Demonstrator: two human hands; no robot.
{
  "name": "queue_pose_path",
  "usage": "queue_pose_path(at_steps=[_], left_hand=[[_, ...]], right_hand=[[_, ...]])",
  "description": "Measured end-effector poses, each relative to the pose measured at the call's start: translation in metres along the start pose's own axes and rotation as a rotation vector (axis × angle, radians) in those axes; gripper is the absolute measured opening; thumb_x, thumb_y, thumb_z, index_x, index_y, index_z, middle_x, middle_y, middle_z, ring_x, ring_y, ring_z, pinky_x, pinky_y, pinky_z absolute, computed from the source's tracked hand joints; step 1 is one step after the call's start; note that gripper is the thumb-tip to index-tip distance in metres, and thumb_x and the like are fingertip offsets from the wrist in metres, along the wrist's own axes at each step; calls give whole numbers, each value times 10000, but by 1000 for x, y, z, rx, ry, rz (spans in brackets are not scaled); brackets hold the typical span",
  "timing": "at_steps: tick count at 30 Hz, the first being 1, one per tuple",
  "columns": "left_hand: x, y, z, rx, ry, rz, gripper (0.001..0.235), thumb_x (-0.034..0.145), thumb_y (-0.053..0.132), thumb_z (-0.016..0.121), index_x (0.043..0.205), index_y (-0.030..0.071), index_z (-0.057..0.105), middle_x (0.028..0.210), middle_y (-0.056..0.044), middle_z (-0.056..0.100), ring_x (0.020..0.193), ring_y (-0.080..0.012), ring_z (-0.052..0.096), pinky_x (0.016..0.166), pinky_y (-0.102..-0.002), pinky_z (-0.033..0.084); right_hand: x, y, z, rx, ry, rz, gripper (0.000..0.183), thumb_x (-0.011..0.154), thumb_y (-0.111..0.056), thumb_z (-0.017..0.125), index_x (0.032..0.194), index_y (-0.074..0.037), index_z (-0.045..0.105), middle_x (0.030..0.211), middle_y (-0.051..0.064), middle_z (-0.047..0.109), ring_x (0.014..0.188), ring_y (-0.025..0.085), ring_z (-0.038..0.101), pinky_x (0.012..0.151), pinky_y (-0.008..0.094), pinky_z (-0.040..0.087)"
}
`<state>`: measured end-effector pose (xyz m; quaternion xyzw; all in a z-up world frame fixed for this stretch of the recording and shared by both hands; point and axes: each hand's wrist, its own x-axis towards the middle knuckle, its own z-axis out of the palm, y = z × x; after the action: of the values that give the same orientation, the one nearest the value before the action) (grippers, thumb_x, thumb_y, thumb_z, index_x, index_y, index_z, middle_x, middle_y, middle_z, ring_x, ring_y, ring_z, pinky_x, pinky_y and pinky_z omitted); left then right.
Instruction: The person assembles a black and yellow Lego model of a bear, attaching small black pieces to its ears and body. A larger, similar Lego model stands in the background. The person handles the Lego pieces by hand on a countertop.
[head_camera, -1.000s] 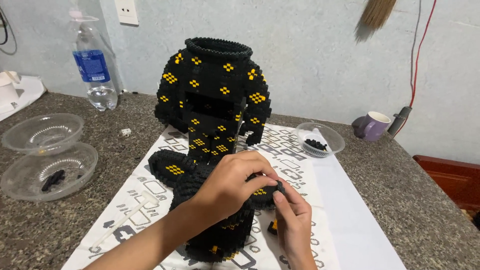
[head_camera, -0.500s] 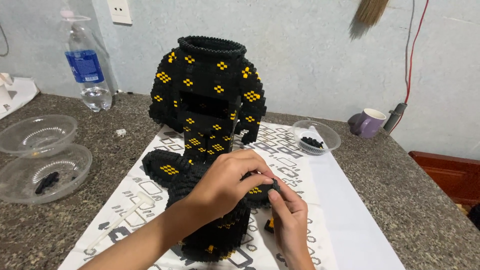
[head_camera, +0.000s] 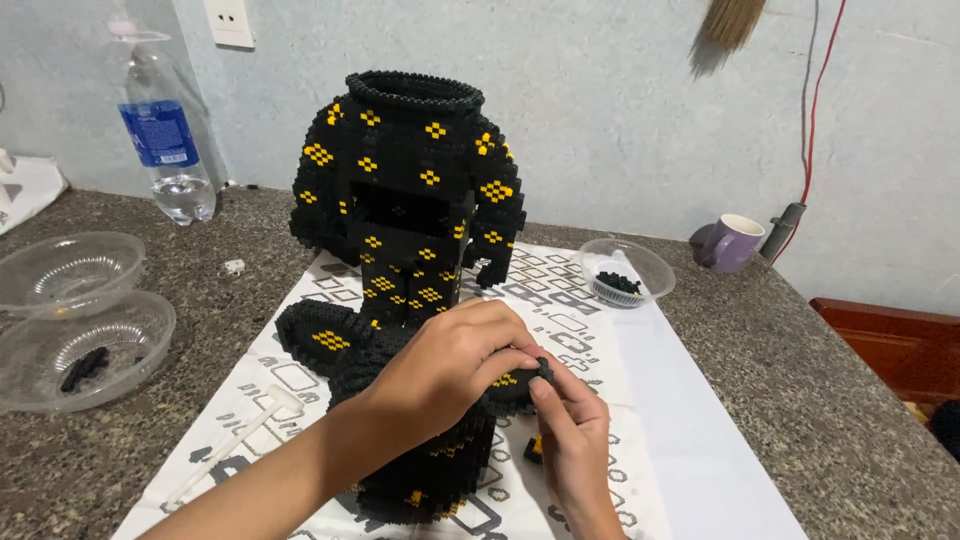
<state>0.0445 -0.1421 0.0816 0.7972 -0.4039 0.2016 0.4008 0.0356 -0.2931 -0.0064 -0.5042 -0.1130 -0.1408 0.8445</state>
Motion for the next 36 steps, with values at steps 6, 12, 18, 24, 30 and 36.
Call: queue_pose_path(at_steps=[6, 12, 18, 24, 30, 36], left_hand=[[0, 1, -1, 17, -7, -35, 193, 879, 204, 520, 816, 84, 657, 849, -14, 654, 842, -170, 582, 777, -290, 435], [2, -2, -1, 44, -6, 43, 188, 882, 192, 526, 818, 73, 657, 856, -20, 660, 823, -186, 592, 763, -305, 442], [5, 2, -6, 94, -81, 71, 189, 896, 168, 518, 853, 58, 666, 853, -26, 632, 817, -196, 573, 720, -324, 436], [6, 0, -6, 125, -94, 129, 152, 901, 135, 523, 872, 75, 659, 845, -22, 609, 809, -214, 574, 701, -335, 444], [-2, -5, -3, 158, -20, 251, 97, 908, 87, 554, 936, 61, 643, 902, -35, 603, 847, -222, 554, 674, -339, 463], [-6, -4, -3, 252, 12, 388, 126, 920, 38, 539, 998, 3, 632, 954, -92, 604, 831, -271, 552, 610, -380, 470]], right_hand=[[0, 1, -1, -23, -18, -31, 431, 788, -58, 595, 1187, 104, 595, 1197, 238, 649, 1114, 294, 605, 989, 371, 453], [-1, -3, 2, -34, -13, -20, 439, 785, -79, 600, 1186, 100, 602, 1180, 240, 660, 1089, 300, 617, 963, 378, 470], [0, 0, -1, -13, 4, 6, 458, 789, -63, 586, 1214, 108, 577, 1216, 238, 639, 1120, 292, 593, 978, 371, 446], [0, 0, 0, -11, 48, 37, 502, 761, -76, 604, 1228, 102, 564, 1250, 247, 622, 1148, 297, 585, 982, 371, 446], [-1, 4, -3, 46, -25, -12, 451, 805, -47, 578, 1223, 122, 560, 1187, 245, 636, 1077, 311, 597, 965, 388, 451], [1, 6, -4, 85, 21, 28, 488, 782, -24, 576, 1244, 128, 533, 1237, 256, 607, 1137, 304, 570, 1020, 371, 413]])
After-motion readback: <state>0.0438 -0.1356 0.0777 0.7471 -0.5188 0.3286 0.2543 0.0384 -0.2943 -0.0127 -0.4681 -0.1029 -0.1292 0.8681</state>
